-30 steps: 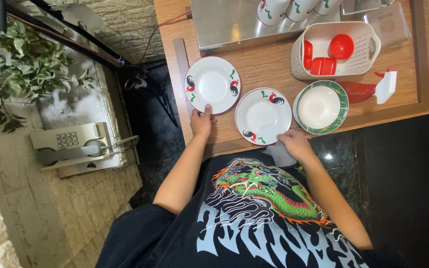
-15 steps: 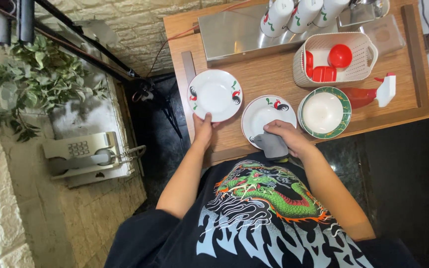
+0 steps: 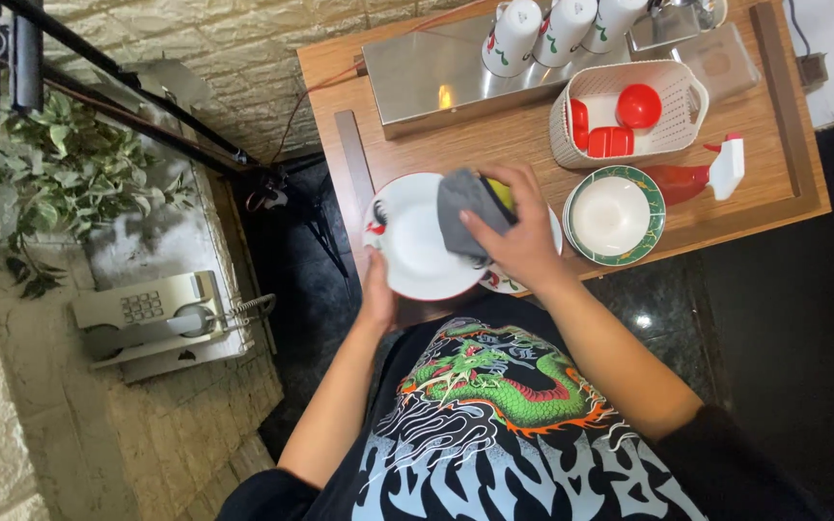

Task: The recorder is cleaning ceramic plates by spraying them with a cleaning solution and wiping them with a cloth.

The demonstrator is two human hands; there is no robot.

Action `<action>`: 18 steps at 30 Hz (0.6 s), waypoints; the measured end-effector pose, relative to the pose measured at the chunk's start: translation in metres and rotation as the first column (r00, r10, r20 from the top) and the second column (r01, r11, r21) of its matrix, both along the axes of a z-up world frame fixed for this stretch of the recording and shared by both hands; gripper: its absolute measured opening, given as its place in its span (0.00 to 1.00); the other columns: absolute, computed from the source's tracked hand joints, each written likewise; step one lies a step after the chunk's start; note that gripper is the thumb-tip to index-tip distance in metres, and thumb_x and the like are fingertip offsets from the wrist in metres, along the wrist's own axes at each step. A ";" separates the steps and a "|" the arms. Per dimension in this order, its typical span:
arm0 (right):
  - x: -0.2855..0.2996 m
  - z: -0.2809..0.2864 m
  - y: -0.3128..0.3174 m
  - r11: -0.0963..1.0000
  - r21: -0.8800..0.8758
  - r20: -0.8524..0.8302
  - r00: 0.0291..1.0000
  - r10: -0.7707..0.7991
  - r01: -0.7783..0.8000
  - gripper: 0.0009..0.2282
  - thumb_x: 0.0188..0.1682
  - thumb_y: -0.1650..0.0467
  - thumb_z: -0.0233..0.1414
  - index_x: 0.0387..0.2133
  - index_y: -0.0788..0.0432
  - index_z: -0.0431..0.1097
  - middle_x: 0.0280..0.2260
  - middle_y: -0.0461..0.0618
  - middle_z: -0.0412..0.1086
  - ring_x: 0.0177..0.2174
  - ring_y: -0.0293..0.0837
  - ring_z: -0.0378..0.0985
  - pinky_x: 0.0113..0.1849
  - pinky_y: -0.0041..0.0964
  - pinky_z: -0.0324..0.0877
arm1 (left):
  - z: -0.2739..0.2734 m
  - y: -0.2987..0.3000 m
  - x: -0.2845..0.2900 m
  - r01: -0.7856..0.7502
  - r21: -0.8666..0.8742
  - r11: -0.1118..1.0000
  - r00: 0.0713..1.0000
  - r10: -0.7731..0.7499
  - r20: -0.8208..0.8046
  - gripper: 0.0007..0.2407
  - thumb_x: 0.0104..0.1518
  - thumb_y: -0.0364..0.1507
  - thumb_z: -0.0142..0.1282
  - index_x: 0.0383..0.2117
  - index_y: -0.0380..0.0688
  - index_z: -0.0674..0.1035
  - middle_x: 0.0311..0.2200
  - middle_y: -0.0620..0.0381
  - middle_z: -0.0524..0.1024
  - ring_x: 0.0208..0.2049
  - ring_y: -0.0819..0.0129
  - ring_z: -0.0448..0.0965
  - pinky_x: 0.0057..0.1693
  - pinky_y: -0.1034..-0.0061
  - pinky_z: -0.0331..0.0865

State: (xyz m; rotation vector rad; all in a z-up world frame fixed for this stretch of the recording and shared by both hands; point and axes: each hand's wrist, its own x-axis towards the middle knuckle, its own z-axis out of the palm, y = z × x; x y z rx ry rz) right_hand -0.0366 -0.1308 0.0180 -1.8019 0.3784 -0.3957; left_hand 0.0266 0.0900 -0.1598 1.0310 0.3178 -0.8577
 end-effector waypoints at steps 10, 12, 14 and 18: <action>-0.030 -0.021 0.004 0.737 -0.459 -0.114 0.856 0.505 -0.496 0.27 0.44 0.75 0.57 0.61 0.56 0.65 0.63 0.55 0.62 0.63 0.58 0.63 0.62 0.53 0.60 | 0.053 -0.058 -0.014 0.040 0.284 0.958 0.951 -0.124 0.283 0.33 0.66 0.54 0.29 0.54 0.32 0.72 0.48 0.39 0.74 0.46 0.54 0.75 0.50 0.60 0.68; -0.048 -0.013 -0.013 0.694 -0.482 -0.156 0.832 0.533 -0.535 0.25 0.45 0.73 0.59 0.59 0.53 0.67 0.63 0.52 0.63 0.63 0.56 0.64 0.61 0.53 0.59 | 0.071 -0.066 -0.019 -0.011 0.276 0.961 0.994 -0.020 0.111 0.31 0.62 0.53 0.30 0.57 0.38 0.68 0.47 0.43 0.73 0.42 0.52 0.76 0.42 0.55 0.67; -0.056 -0.008 -0.034 0.672 -0.668 -0.280 0.944 0.172 -0.320 0.26 0.42 0.74 0.59 0.58 0.56 0.67 0.63 0.53 0.62 0.61 0.60 0.61 0.58 0.57 0.58 | 0.071 -0.076 -0.021 0.051 0.059 0.997 0.886 -0.073 0.459 0.33 0.67 0.54 0.31 0.56 0.30 0.71 0.51 0.43 0.76 0.52 0.58 0.76 0.59 0.69 0.69; -0.072 -0.016 -0.043 0.721 -0.574 -0.132 0.914 0.384 -0.387 0.26 0.39 0.77 0.56 0.56 0.56 0.68 0.63 0.55 0.62 0.63 0.59 0.63 0.59 0.53 0.61 | 0.053 -0.104 -0.052 0.046 0.224 0.973 0.823 -0.164 0.544 0.33 0.67 0.53 0.30 0.59 0.31 0.69 0.55 0.44 0.73 0.57 0.61 0.71 0.63 0.71 0.62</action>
